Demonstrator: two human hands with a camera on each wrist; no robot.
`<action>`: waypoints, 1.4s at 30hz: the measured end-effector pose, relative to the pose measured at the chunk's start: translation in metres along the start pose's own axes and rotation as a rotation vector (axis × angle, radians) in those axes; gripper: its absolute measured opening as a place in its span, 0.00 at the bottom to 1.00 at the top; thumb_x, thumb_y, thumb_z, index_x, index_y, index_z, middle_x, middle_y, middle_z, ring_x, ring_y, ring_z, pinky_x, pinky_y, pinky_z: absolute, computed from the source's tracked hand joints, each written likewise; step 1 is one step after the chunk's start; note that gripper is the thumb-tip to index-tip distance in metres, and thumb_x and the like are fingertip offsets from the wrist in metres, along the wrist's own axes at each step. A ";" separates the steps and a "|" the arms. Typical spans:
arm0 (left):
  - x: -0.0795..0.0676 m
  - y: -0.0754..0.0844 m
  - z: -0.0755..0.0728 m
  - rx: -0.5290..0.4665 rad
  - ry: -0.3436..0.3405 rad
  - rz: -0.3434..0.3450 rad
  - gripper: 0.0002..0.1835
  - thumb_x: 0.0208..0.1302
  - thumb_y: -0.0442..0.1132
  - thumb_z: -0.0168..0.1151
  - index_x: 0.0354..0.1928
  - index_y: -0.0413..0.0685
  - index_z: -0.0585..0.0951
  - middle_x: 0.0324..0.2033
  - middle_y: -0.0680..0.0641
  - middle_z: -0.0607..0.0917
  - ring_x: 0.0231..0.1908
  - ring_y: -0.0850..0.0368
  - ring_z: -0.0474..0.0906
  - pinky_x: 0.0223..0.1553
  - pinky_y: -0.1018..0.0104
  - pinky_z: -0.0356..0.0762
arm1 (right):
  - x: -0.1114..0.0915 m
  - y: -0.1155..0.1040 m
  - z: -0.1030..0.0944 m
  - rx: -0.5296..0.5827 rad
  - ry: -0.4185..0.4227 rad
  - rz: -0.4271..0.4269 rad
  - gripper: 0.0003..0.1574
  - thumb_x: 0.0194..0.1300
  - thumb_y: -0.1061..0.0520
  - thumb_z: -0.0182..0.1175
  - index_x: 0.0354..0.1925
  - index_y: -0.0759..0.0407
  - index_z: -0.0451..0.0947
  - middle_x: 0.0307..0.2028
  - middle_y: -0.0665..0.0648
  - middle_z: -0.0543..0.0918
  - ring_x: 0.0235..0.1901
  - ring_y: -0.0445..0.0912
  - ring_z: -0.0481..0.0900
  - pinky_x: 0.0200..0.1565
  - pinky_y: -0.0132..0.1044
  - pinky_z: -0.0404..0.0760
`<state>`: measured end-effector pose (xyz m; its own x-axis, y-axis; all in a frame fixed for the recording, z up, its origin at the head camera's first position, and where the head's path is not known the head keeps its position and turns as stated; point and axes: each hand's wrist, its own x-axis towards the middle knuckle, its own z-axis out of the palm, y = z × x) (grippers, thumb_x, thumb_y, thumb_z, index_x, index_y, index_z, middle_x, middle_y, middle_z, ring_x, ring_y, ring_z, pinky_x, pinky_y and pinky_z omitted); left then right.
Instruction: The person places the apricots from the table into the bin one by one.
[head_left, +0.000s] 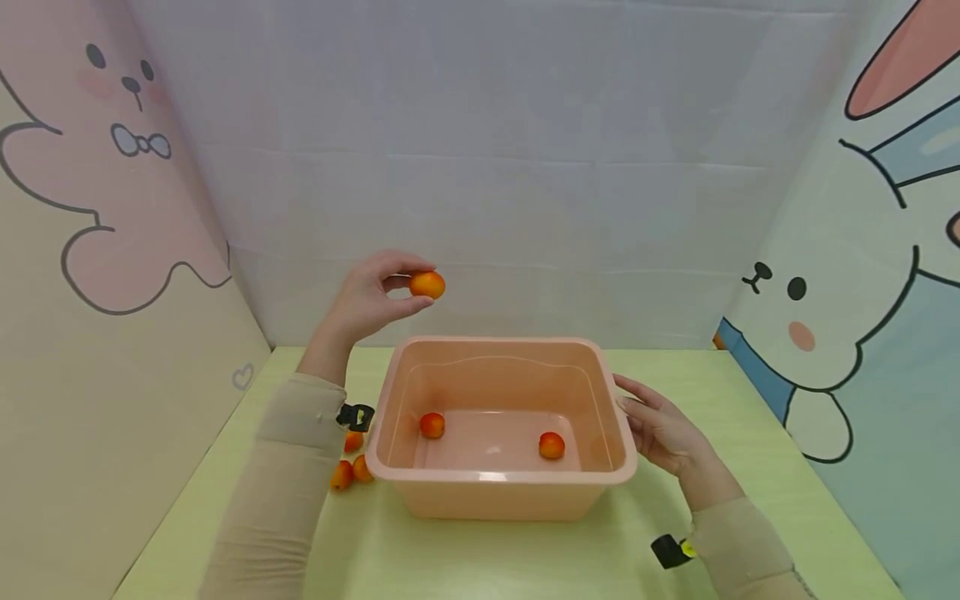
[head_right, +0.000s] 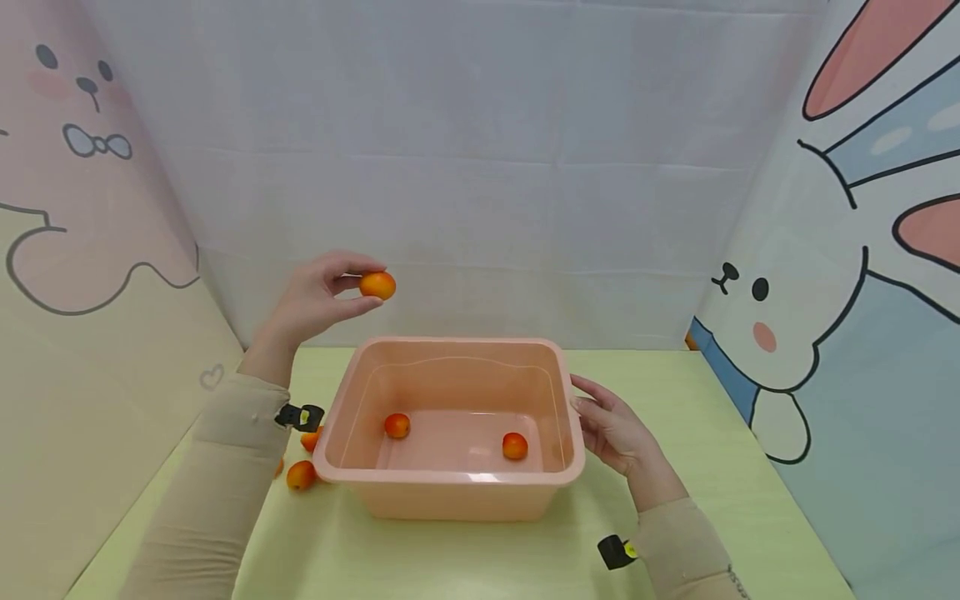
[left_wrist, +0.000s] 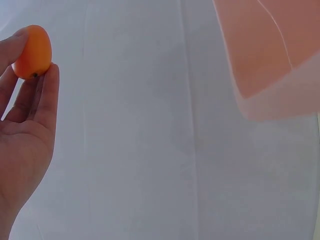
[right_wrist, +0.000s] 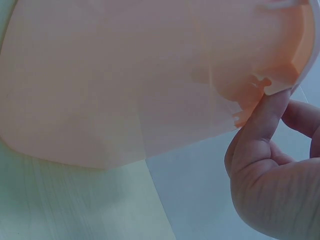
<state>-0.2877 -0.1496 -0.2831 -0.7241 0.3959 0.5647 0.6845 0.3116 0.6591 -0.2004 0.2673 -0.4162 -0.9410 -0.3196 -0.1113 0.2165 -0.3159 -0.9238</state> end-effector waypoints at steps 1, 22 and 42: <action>0.002 0.000 0.004 -0.015 -0.003 0.003 0.20 0.56 0.27 0.72 0.53 0.35 0.82 0.50 0.41 0.80 0.48 0.50 0.78 0.53 0.66 0.78 | 0.000 0.000 0.000 -0.001 0.008 0.002 0.17 0.76 0.59 0.52 0.58 0.43 0.75 0.44 0.52 0.86 0.38 0.43 0.85 0.40 0.34 0.85; 0.022 -0.006 0.070 -0.174 -0.104 -0.015 0.20 0.56 0.27 0.72 0.53 0.34 0.83 0.50 0.42 0.81 0.48 0.50 0.79 0.53 0.56 0.80 | -0.001 0.002 -0.002 0.024 -0.007 -0.012 0.18 0.77 0.60 0.51 0.58 0.43 0.75 0.44 0.52 0.86 0.38 0.42 0.85 0.37 0.31 0.84; 0.021 -0.014 0.108 -0.206 -0.219 -0.143 0.22 0.57 0.28 0.71 0.55 0.36 0.82 0.49 0.42 0.82 0.46 0.48 0.82 0.50 0.63 0.81 | -0.002 0.001 0.000 0.021 0.028 0.007 0.17 0.76 0.59 0.52 0.59 0.44 0.74 0.45 0.52 0.85 0.40 0.42 0.85 0.41 0.34 0.85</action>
<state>-0.3028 -0.0527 -0.3338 -0.7607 0.5444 0.3535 0.5295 0.2054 0.8231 -0.1983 0.2677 -0.4167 -0.9461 -0.2974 -0.1285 0.2287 -0.3320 -0.9151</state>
